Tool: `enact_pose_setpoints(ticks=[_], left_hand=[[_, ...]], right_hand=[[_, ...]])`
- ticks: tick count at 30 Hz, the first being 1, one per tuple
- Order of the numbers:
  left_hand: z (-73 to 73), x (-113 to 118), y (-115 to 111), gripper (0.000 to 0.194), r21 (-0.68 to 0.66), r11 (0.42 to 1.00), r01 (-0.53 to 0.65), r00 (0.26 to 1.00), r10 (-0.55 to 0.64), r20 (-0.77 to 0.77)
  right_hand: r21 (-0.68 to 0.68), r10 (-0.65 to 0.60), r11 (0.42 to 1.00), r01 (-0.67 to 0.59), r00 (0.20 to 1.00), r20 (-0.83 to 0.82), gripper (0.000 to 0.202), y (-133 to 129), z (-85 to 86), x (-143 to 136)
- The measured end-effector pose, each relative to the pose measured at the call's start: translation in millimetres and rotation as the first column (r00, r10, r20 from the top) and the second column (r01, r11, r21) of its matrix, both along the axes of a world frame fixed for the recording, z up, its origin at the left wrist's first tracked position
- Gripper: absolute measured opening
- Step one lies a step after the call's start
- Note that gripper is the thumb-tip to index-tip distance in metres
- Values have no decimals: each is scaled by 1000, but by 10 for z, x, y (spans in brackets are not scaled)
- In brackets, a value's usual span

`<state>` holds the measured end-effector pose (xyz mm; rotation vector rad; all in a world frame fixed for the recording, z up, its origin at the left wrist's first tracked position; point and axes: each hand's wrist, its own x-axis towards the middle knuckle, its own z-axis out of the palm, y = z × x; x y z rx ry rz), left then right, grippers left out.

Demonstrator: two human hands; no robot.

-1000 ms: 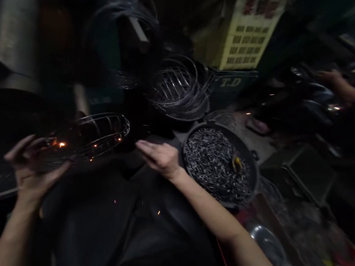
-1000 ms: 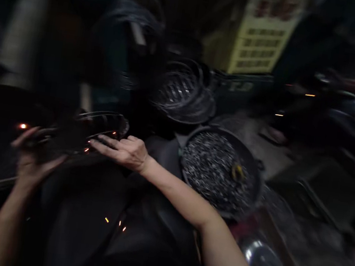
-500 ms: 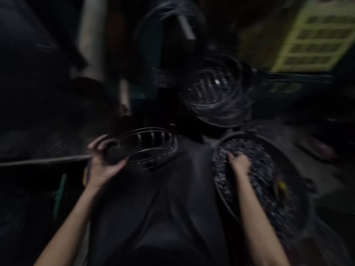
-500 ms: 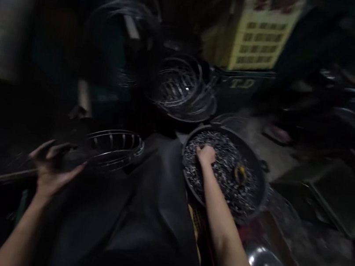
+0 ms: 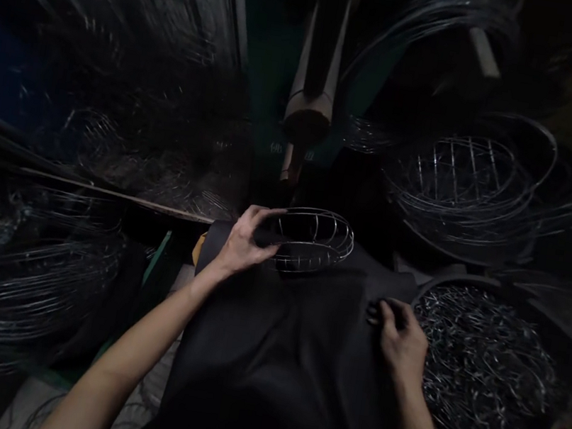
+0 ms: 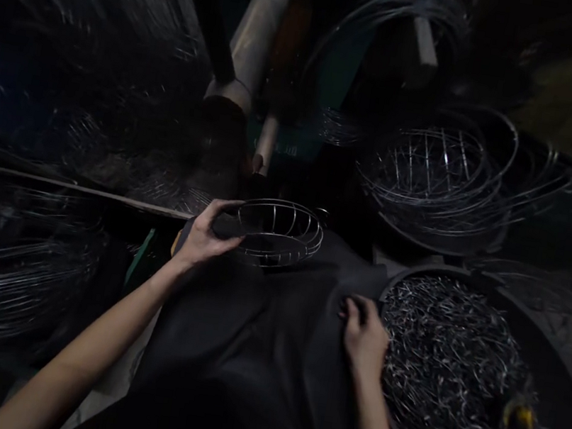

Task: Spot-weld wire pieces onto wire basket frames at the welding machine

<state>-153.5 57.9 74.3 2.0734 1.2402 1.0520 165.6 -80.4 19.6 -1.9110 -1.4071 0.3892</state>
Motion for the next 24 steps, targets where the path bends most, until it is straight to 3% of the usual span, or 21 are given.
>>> enact_pose_setpoints(ticks=[2, 4, 7, 9, 15, 17, 20, 22, 24], left_hand=[[40, 18, 11, 46, -2, 1000, 27, 998, -27, -61], [44, 34, 27, 49, -16, 998, 59, 990, -61, -129], [14, 56, 46, 52, -25, 995, 101, 971, -104, -213], [7, 63, 46, 54, -16, 993, 120, 961, -121, -247], [62, 42, 16, 56, -25, 994, 110, 969, -113, -220], [58, 29, 15, 56, -48, 994, 96, 976, -104, -194], [31, 10, 18, 56, -61, 995, 78, 984, -87, -158], [21, 3, 18, 55, -57, 996, 63, 987, -71, -141], [23, 4, 18, 55, -57, 997, 55, 990, -61, -125]], right_hand=[[60, 52, 997, -45, 992, -111, 42, 203, 104, -263], [103, 203, 977, -189, 968, -149, 40, 438, 273, -438], [101, 452, 888, -448, 892, -17, 34, 789, 528, -639], [86, 546, 825, -558, 827, 133, 30, 978, 658, -782], [-28, 551, 722, -691, 551, 627, 28, 1178, 799, -1002], [-10, 539, 665, -747, 471, 699, 26, 1213, 777, -974], [62, 529, 523, -850, 380, 758, 25, 1310, 762, -933], [99, 517, 437, -894, 340, 786, 23, 1384, 784, -930], [120, 501, 391, -913, 321, 804, 22, 1441, 817, -937]])
